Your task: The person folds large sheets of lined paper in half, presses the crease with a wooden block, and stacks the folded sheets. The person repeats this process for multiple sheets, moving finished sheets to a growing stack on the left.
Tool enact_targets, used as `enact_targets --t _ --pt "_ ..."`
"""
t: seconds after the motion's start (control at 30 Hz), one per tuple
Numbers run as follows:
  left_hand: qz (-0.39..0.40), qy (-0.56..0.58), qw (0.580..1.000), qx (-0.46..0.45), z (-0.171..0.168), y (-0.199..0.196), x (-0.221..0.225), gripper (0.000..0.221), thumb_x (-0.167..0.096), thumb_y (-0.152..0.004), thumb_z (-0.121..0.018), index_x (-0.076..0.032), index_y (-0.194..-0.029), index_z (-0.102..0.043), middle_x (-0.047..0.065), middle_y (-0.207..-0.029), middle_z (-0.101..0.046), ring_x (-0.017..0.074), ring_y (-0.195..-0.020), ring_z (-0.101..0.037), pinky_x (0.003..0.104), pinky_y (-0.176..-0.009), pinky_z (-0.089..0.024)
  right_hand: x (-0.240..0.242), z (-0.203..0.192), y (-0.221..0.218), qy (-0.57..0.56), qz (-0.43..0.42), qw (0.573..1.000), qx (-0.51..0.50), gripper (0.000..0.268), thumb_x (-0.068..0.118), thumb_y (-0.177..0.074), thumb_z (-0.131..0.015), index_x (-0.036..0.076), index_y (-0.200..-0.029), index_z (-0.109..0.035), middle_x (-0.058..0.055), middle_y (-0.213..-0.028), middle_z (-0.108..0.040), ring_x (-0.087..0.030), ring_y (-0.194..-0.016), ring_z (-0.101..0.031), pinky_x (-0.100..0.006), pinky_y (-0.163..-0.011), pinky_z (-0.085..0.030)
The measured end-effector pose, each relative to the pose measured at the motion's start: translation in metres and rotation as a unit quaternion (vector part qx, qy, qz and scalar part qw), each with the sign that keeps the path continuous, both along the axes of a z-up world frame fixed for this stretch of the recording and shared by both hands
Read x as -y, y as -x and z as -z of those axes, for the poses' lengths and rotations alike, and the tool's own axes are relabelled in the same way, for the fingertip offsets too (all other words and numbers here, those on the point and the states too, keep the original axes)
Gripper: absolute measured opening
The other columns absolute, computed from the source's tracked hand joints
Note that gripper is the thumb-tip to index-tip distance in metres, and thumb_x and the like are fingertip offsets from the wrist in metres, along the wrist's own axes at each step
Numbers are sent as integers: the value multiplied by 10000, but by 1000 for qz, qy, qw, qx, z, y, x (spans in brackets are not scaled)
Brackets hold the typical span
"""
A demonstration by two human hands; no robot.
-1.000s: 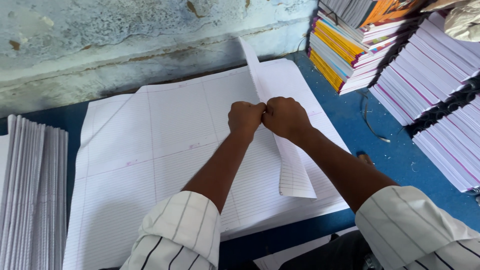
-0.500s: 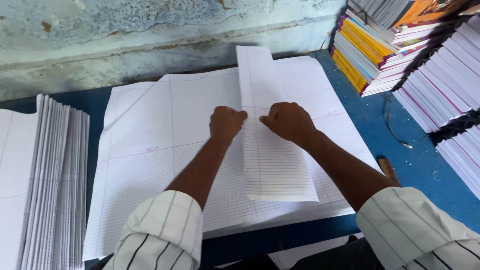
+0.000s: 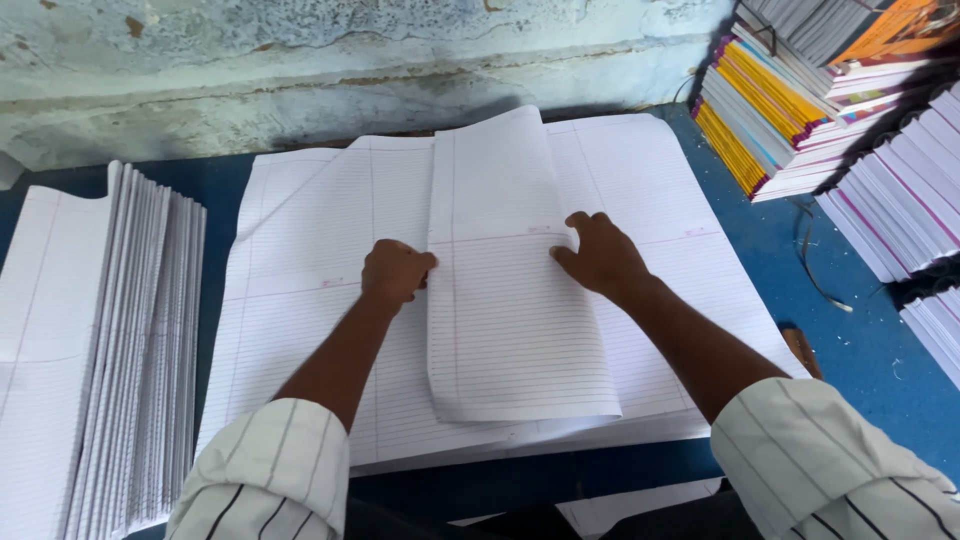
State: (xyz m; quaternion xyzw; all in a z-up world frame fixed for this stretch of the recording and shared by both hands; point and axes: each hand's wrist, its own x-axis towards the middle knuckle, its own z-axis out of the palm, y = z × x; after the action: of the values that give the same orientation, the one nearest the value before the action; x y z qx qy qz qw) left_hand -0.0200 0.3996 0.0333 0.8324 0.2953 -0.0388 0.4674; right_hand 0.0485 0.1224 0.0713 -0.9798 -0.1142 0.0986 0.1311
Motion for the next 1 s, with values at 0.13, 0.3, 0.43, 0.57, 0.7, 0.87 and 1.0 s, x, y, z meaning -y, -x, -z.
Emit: enact_targets --t 0.13,0.3,0.43,0.57,0.7,0.87,1.0 --pt "-20 19 999 -23 7 9 -28 218 -222 -854 -804 -17 -894 -742 111 -866 -776 194 -765 -751 343 -646 -621 -11 8 11 -18 3 999 -38 699 451 -975 -614 53 -1513 -411 -237 -1366 -564 -347 -1197 -645 -469 -966 -578" --pt "-35 5 999 -29 13 22 -59 222 -222 -851 -814 -17 -894 -739 111 -875 -774 196 -759 -747 342 -656 -624 -26 16 19 -29 -23 998 -58 719 504 -989 -549 63 -1531 -376 -248 -1405 -539 -369 -1264 -602 -494 -1004 -549" --pt "-35 -19 999 -30 13 35 -80 238 -229 -845 -824 -7 -815 -742 117 -812 -772 197 -712 -738 322 -617 -604 -38 22 20 -47 -35 996 -73 756 508 -992 -533 60 -1562 -319 -262 -1447 -510 -382 -1293 -587 -499 -1032 -536" --pt "-37 -61 996 -45 18 45 -99 262 -253 -839 -827 -19 -754 -742 115 -757 -766 201 -677 -734 305 -606 -579 -50 26 22 -49 -41 995 -76 780 506 -996 -524 60 -1583 -270 -271 -1484 -474 -391 -1319 -565 -499 -1051 -524" --pt "-32 -100 993 -52 33 52 -122 264 -285 -828 -821 -36 -761 -767 106 -779 -782 208 -701 -732 335 -670 -572 -61 27 24 -42 -48 995 -72 771 507 -1002 -510 73 -1586 -256 -266 -1510 -440 -396 -1350 -527 -514 -1070 -498" --pt "-28 -152 987 -32 55 56 -152 275 -316 -815 -834 -46 -840 -785 122 -843 -769 248 -768 -732 380 -710 -577 -73 28 30 -46 -55 994 -78 778 506 -998 -498 87 -1599 -236 -251 -1538 -412 -382 -1374 -511 -511 -1085 -494" --pt "-38 -172 984 -39 63 62 -171 295 -325 -822 -839 -35 -858 -799 137 -854 -774 266 -776 -736 386 -714 -581 -83 31 33 -48 -72 994 -68 771 504 -1003 -492 91 -1599 -227 -231 -1572 -367 -378 -1400 -475 -509 -1100 -471"
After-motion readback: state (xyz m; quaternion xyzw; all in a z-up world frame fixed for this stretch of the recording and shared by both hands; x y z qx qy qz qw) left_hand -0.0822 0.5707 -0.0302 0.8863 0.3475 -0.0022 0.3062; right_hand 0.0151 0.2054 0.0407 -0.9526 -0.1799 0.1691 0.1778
